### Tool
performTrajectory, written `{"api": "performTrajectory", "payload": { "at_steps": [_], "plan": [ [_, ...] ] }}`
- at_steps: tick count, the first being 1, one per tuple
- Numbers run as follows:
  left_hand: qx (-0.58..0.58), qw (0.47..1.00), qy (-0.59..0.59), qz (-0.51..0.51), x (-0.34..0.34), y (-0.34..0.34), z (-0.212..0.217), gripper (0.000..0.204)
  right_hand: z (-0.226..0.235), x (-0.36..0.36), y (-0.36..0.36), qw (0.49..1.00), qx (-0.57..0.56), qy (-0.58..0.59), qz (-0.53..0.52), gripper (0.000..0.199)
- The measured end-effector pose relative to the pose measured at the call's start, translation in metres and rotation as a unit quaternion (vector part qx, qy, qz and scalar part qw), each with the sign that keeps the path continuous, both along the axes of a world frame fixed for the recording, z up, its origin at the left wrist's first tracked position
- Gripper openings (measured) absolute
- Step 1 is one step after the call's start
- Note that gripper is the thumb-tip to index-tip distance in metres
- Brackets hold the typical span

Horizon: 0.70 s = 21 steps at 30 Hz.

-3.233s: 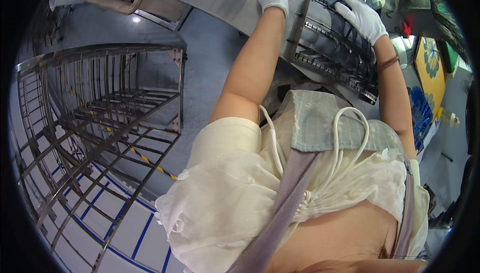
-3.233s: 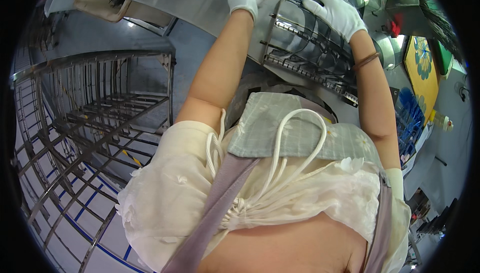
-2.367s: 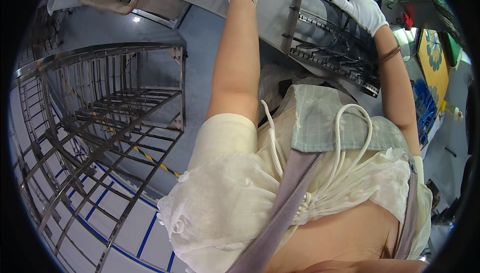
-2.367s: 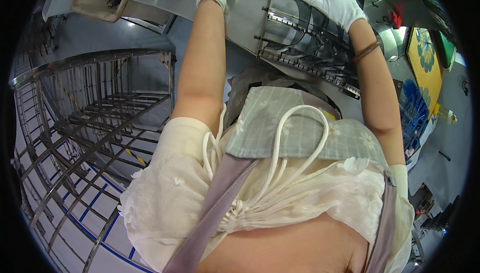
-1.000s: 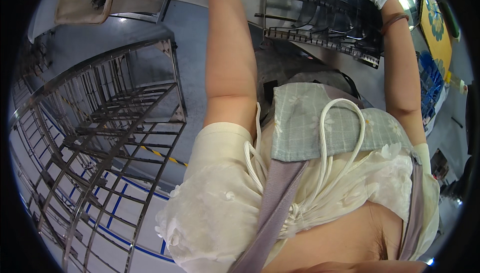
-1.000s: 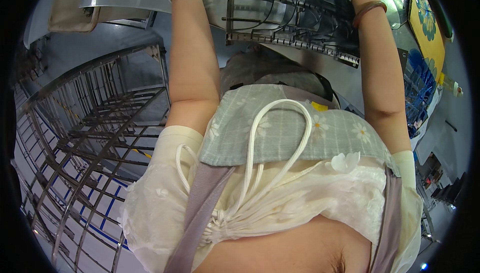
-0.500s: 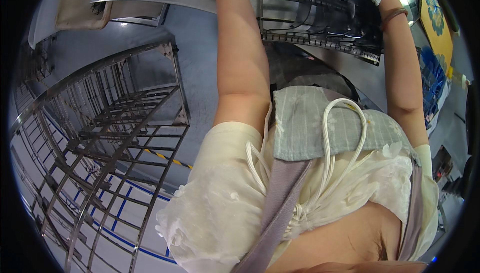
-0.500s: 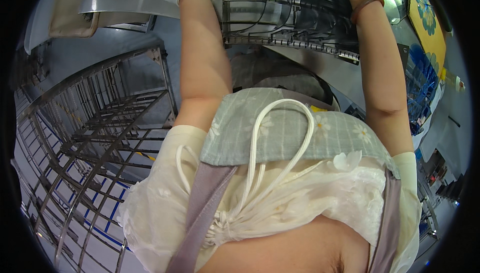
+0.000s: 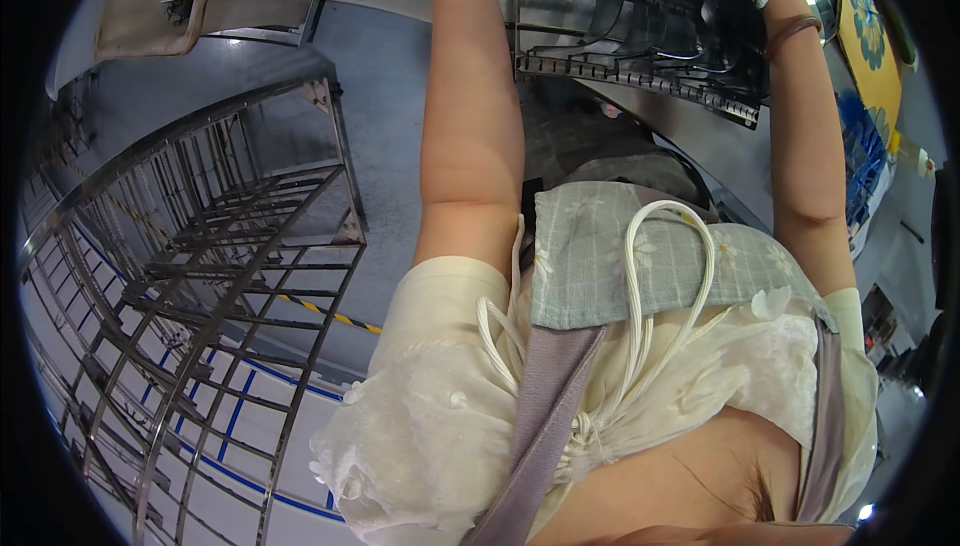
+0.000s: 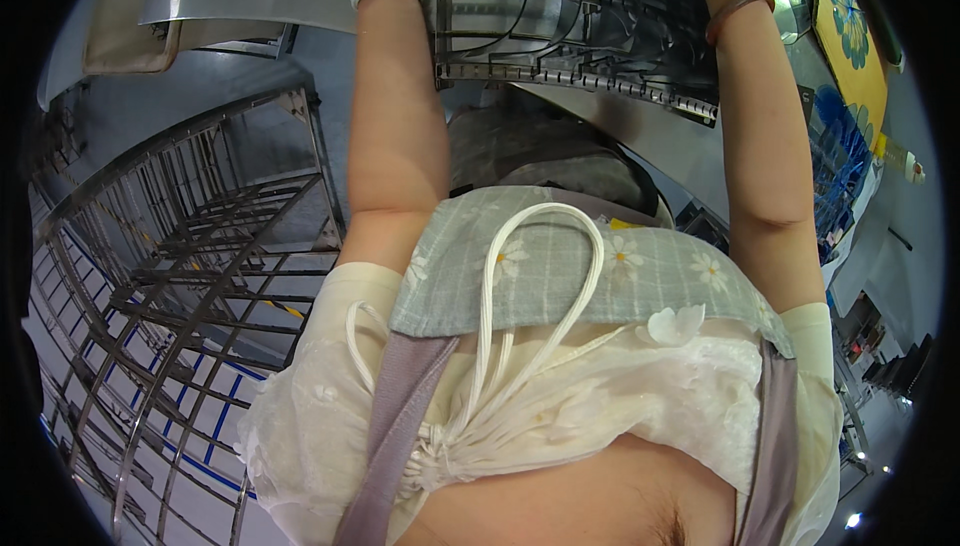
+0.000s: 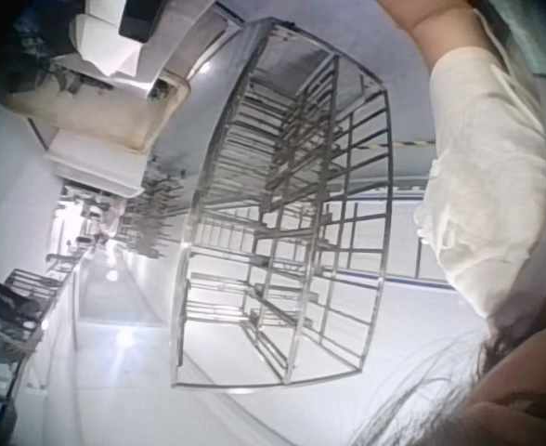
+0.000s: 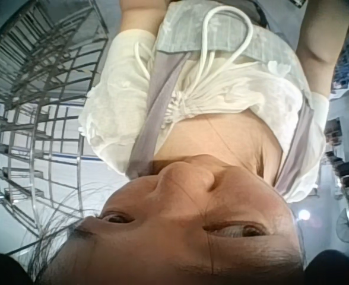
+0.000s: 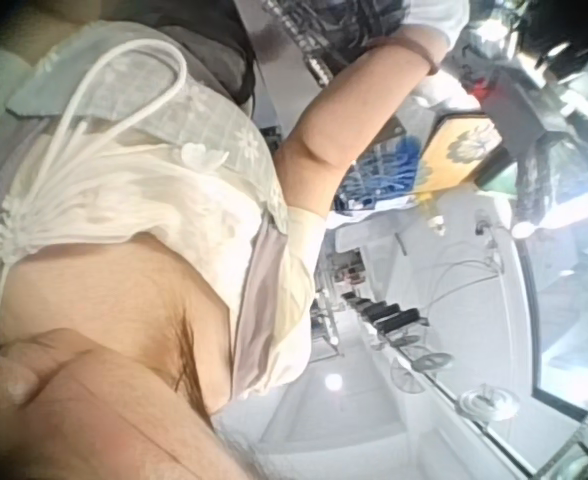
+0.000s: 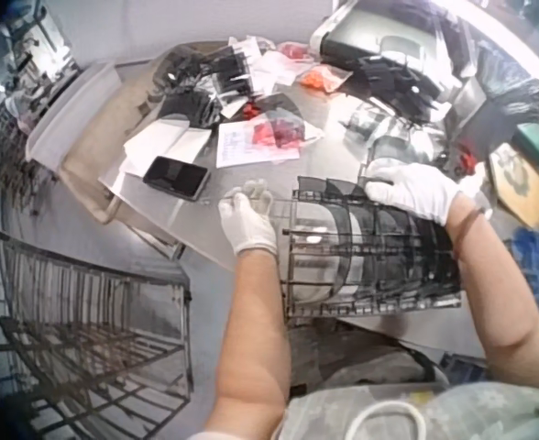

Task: The person assembles small blue decorative items onto metal racks at a stainless steel workbench. They pick up the blue items, attach them to the racks, and place the completed racks onto a nearby metal shelving unit.

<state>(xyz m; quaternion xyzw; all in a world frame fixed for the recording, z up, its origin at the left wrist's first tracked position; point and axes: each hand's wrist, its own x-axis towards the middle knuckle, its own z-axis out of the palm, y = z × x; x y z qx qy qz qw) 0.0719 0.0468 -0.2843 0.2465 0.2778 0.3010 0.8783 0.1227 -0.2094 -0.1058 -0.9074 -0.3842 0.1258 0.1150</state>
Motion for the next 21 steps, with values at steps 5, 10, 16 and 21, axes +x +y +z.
{"api": "performTrajectory", "payload": {
  "at_steps": [5, 10, 16, 21],
  "plan": [
    [0.238, 0.94, 0.133, -0.204, -0.009, -0.008, -0.011, 0.024, 0.0, 0.0, 0.004, 1.0, -0.005, 0.015, 0.004, 0.053],
    [0.593, 0.707, 0.209, -0.323, -0.034, 0.036, 0.022, 0.053, 0.019, -0.004, -0.012, 0.999, -0.004, 0.023, -0.049, 0.054],
    [0.324, 0.857, 0.303, -0.262, -0.043, 0.063, 0.061, 0.045, 0.038, -0.011, -0.059, 0.98, -0.077, 0.046, -0.18, 0.07],
    [0.409, 0.801, 0.253, -0.356, 0.001, 0.036, 0.041, 0.04, 0.011, 0.001, -0.079, 0.977, -0.069, 0.074, -0.188, 0.081]
  ]
}}
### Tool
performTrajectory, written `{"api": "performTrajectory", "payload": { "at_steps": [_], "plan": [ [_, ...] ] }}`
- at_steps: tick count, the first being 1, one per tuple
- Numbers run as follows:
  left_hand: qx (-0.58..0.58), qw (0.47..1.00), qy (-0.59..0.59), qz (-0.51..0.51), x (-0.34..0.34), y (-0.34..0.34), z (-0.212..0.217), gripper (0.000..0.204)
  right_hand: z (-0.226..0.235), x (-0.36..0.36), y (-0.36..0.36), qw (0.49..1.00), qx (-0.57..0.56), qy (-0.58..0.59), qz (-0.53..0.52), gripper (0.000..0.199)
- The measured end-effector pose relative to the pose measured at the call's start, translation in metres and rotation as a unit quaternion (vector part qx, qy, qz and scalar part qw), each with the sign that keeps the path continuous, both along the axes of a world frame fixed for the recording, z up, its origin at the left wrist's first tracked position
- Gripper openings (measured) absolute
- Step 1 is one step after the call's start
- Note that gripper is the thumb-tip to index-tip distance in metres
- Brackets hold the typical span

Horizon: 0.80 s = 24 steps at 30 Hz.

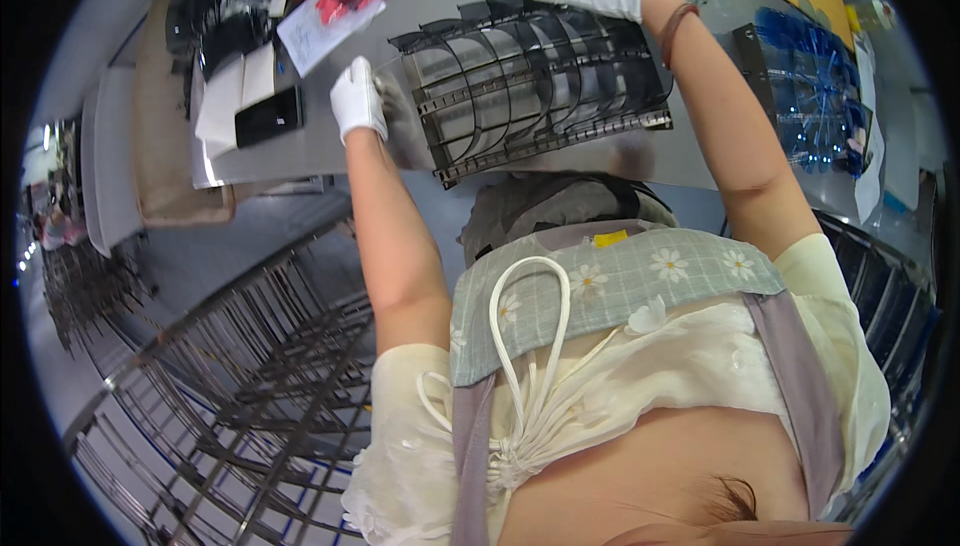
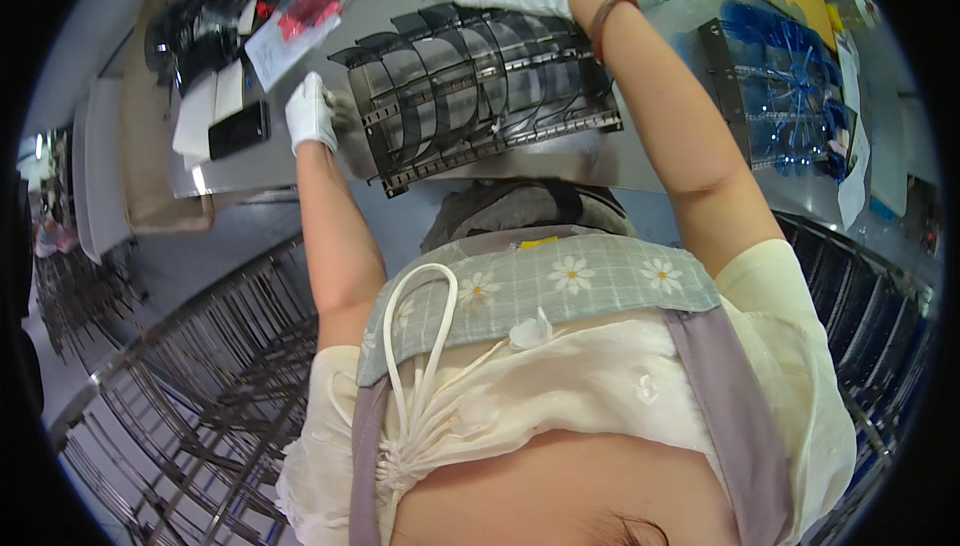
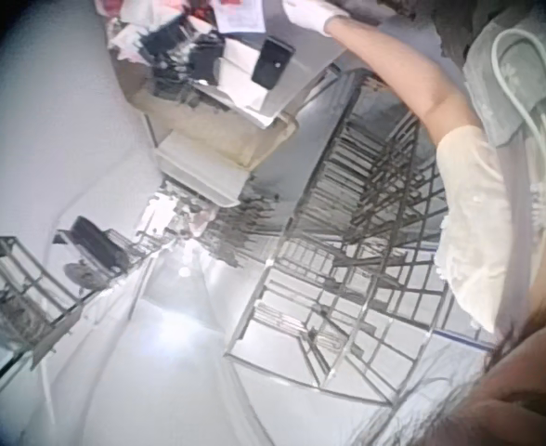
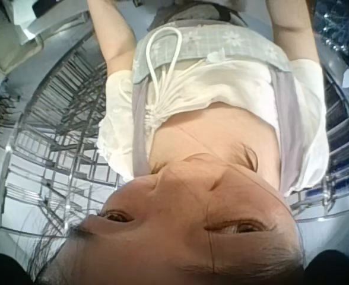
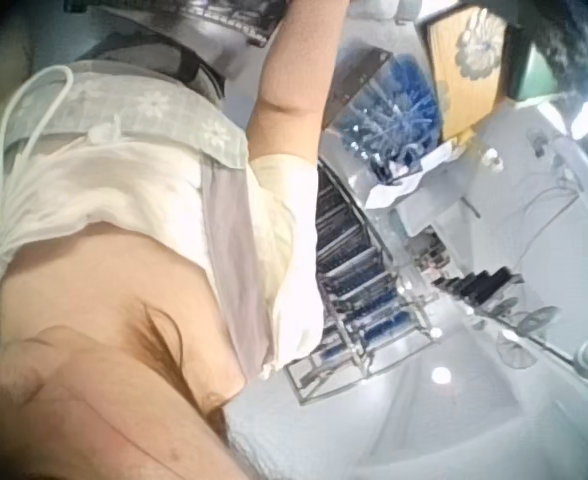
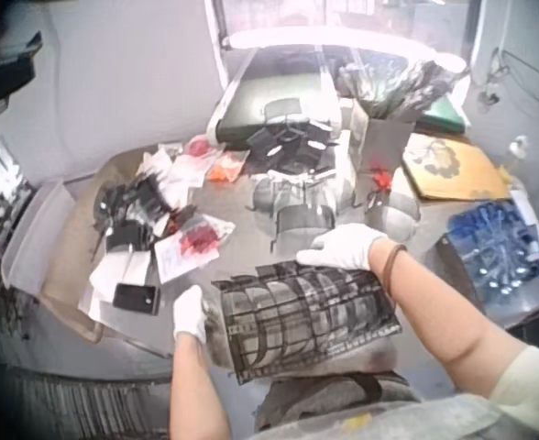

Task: The person assembles small blue decorative items onto metal racks at a stainless steel workbench. They pick up the blue items, attach them to the racks, and place the completed racks onto a nearby metal shelving unit.

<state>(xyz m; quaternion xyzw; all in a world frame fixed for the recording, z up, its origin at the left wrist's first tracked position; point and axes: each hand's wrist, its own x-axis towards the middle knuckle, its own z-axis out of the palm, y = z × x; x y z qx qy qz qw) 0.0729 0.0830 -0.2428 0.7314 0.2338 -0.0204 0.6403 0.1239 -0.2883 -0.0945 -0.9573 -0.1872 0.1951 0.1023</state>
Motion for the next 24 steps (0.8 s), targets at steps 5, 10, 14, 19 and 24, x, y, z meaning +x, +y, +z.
{"api": "performTrajectory", "payload": {
  "at_steps": [5, 10, 14, 19, 24],
  "plan": [
    [-0.29, 0.953, -0.013, 0.088, -0.007, -0.009, -0.003, 0.035, 0.001, 0.0, -0.014, 0.999, -0.005, 0.007, -0.037, 0.095],
    [-0.123, 0.978, -0.162, 0.053, -0.027, -0.019, -0.005, 0.019, 0.011, -0.01, -0.007, 0.997, 0.02, 0.048, -0.055, 0.092],
    [-0.009, 0.992, -0.103, 0.066, -0.009, -0.014, -0.007, 0.021, 0.007, -0.002, -0.026, 0.98, 0.156, 0.116, -0.047, 0.093],
    [-0.149, 0.983, 0.062, 0.088, 0.014, 0.007, 0.001, 0.026, -0.014, 0.022, -0.072, 0.972, 0.174, 0.144, -0.063, 0.076],
    [-0.092, 0.987, 0.045, 0.124, 0.019, 0.01, -0.009, 0.029, -0.054, 0.03, -0.076, 0.963, 0.213, 0.165, -0.029, 0.062]
  ]
}}
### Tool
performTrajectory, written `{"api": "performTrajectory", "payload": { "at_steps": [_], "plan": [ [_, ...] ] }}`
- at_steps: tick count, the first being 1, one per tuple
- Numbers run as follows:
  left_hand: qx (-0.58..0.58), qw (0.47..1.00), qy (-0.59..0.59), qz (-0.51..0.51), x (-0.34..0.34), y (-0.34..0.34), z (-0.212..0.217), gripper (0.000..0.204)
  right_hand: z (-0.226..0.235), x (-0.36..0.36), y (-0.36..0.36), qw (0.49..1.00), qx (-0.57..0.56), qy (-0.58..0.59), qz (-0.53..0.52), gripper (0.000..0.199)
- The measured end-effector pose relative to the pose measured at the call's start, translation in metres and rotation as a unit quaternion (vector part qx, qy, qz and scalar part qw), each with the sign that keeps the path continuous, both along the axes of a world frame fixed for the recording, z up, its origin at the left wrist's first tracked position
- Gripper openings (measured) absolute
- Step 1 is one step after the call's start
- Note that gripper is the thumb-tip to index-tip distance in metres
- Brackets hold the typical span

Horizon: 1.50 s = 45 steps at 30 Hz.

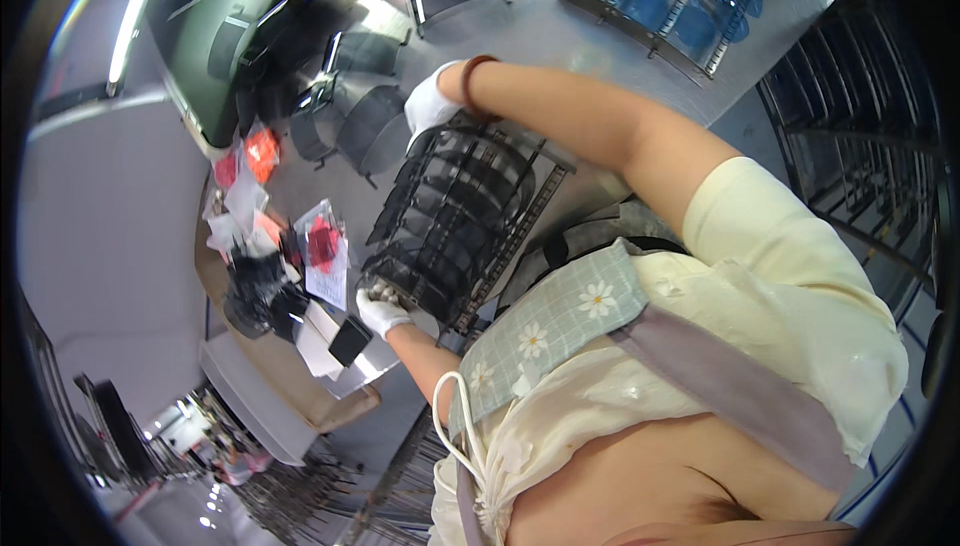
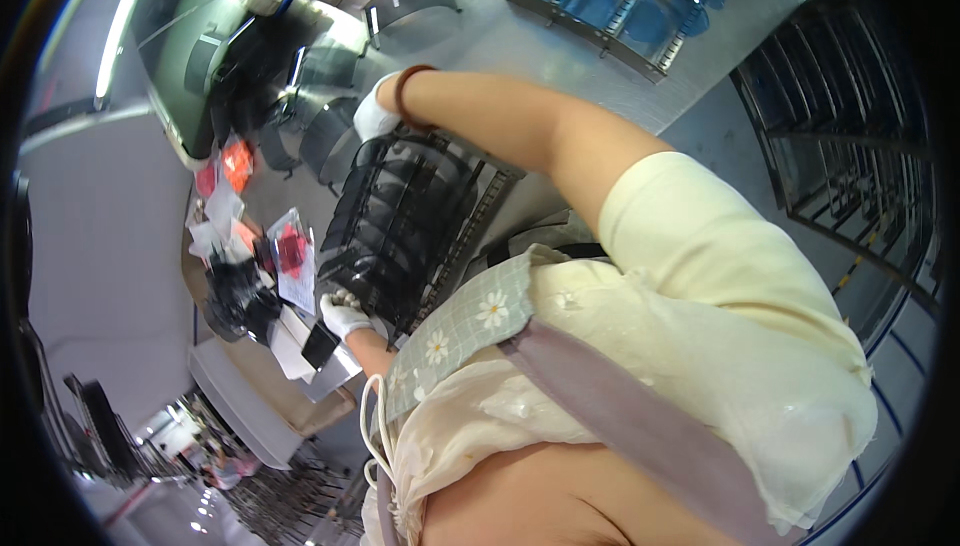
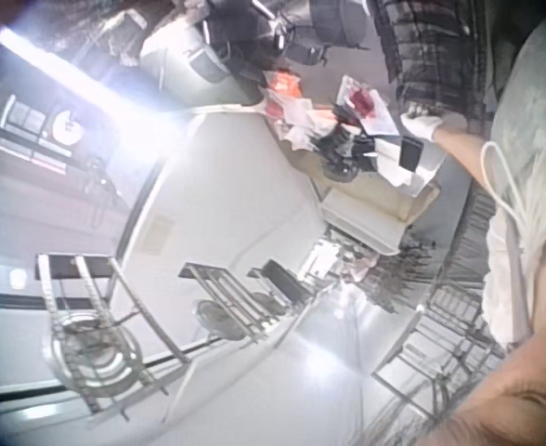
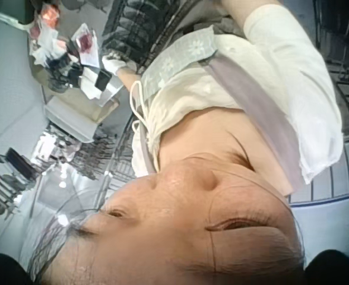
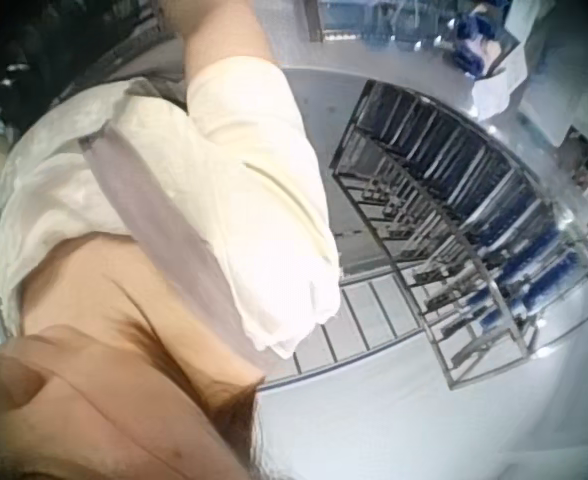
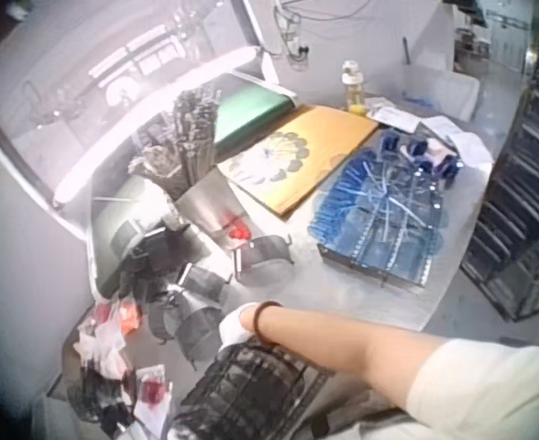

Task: The person assembles small blue decorative items onto metal racks at a stainless steel workbench. They pick up the blue items, attach them to the racks, and place the completed racks onto a nearby metal shelving unit.

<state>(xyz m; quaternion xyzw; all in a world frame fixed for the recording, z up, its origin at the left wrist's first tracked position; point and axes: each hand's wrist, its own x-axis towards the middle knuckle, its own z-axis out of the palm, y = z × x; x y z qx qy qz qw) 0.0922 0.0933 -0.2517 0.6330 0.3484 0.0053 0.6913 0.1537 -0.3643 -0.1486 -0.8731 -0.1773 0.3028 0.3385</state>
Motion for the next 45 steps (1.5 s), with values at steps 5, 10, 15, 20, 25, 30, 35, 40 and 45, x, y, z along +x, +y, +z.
{"api": "performTrajectory", "payload": {
  "at_steps": [5, 10, 15, 20, 25, 30, 35, 40, 45],
  "plan": [
    [-0.043, 0.998, -0.038, 0.033, 0.014, 0.042, -0.029, 0.031, -0.024, 0.007, 0.005, 0.999, 0.023, 0.036, 0.022, 0.056],
    [0.003, 0.994, -0.107, 0.0, 0.018, 0.058, -0.032, 0.023, -0.038, 0.015, 0.011, 0.993, 0.066, 0.091, 0.033, 0.05],
    [0.019, 0.995, -0.102, 0.011, 0.0, -0.004, 0.001, 0.027, -0.05, 0.024, 0.02, 0.992, 0.077, 0.057, 0.082, 0.032],
    [0.046, 0.996, -0.067, -0.044, -0.016, -0.02, 0.013, 0.048, -0.061, 0.029, 0.019, 0.977, 0.128, 0.158, 0.058, 0.031],
    [0.065, 0.975, -0.029, -0.208, -0.006, 0.005, -0.009, 0.047, -0.07, 0.029, 0.023, 0.979, 0.159, 0.119, 0.052, 0.039],
    [-0.077, 0.97, 0.013, -0.228, -0.001, -0.008, 0.004, 0.044, -0.061, 0.016, 0.021, 0.994, 0.095, 0.062, -0.01, 0.048],
    [0.016, 0.918, -0.107, -0.382, -0.001, -0.016, 0.024, 0.037, -0.032, -0.011, 0.01, 0.992, -0.011, -0.123, -0.026, 0.083],
    [-0.049, 0.956, -0.018, -0.288, 0.009, -0.004, -0.001, 0.029, -0.009, -0.023, 0.001, 0.949, -0.088, -0.3, 0.039, 0.049],
    [0.447, 0.74, -0.029, -0.501, 0.012, -0.012, -0.007, 0.038, -0.01, -0.016, -0.005, 0.946, -0.122, -0.298, 0.031, 0.048]
  ]
}}
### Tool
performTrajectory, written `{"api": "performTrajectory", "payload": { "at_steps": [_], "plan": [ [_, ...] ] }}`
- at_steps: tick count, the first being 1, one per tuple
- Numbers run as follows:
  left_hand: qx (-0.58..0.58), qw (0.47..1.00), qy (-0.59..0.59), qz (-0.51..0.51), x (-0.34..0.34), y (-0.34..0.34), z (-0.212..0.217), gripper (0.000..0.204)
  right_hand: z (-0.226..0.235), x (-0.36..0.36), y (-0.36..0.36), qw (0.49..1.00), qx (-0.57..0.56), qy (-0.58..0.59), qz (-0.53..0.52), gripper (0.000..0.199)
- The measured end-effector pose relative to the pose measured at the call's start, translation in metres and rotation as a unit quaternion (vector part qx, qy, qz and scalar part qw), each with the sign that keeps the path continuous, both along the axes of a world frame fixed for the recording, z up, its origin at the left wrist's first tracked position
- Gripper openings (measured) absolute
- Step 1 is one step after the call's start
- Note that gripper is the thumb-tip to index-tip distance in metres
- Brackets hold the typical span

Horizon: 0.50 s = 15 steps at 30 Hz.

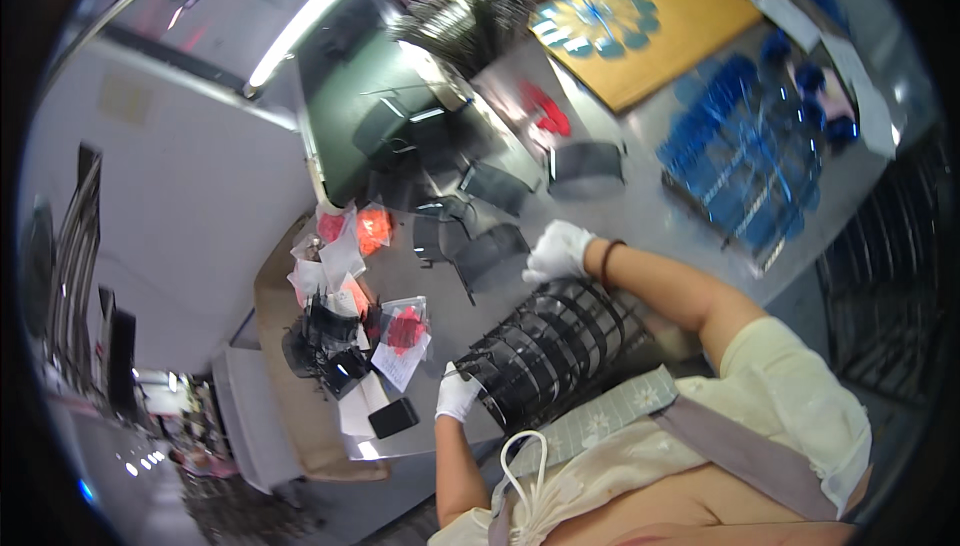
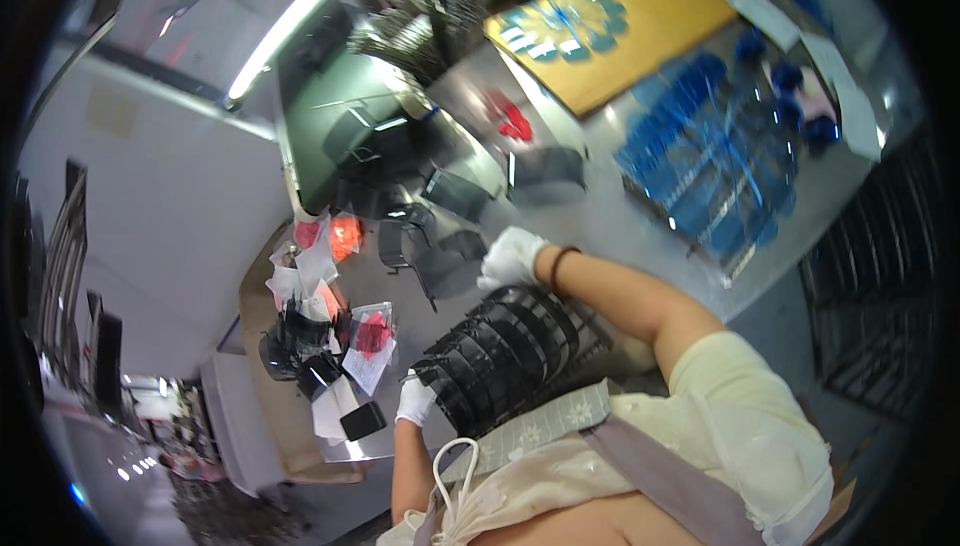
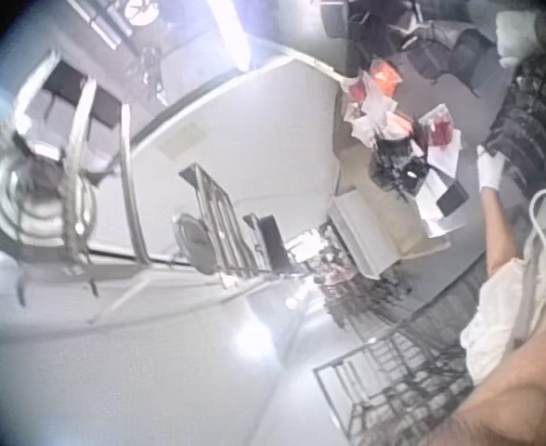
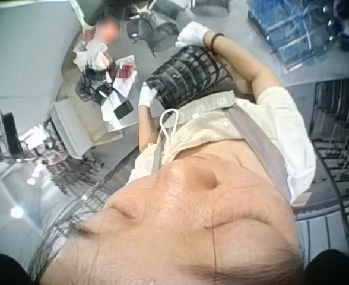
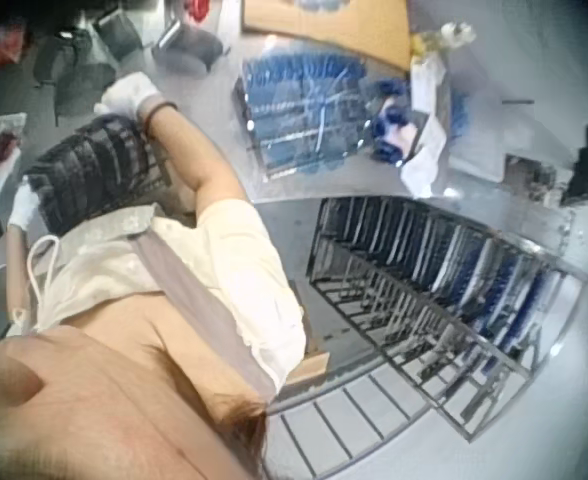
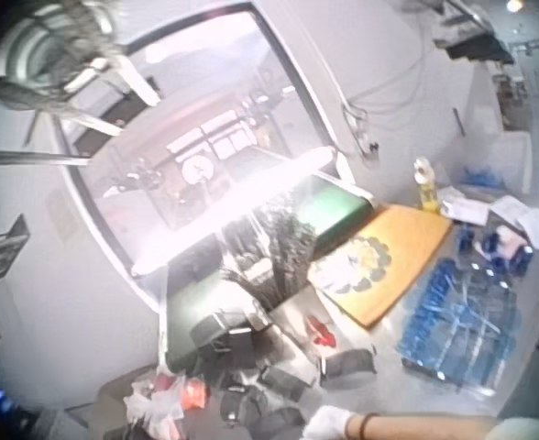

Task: The person assembles small blue decorative items onto metal racks at a stainless steel workbench. They pick up the blue items, attach them to the racks, and place the completed racks onto a nearby metal shelving unit.

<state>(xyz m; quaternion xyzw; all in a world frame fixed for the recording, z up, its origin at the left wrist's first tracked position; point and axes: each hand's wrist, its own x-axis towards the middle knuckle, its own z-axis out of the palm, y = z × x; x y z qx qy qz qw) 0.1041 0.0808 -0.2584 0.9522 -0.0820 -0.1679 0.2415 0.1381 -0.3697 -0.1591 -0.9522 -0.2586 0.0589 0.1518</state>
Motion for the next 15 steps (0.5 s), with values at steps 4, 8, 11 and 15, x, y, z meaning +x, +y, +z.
{"api": "performTrajectory", "payload": {
  "at_steps": [4, 8, 11, 15],
  "plan": [
    [-0.158, 0.983, 0.045, 0.079, -0.007, -0.029, 0.025, 0.031, -0.008, -0.002, -0.005, 0.999, -0.039, -0.028, 0.014, 0.05],
    [-0.157, 0.974, 0.049, 0.158, -0.021, -0.054, 0.045, 0.031, -0.008, -0.011, -0.01, 0.998, 0.013, -0.054, -0.014, 0.051],
    [-0.109, 0.983, 0.032, 0.147, -0.022, -0.058, 0.055, 0.032, -0.007, -0.014, -0.011, 0.999, 0.004, 0.009, -0.043, 0.049],
    [-0.057, 0.996, 0.057, 0.038, -0.01, -0.056, 0.062, 0.031, -0.011, -0.011, -0.01, 0.996, -0.015, 0.068, -0.05, 0.05]
  ]
}}
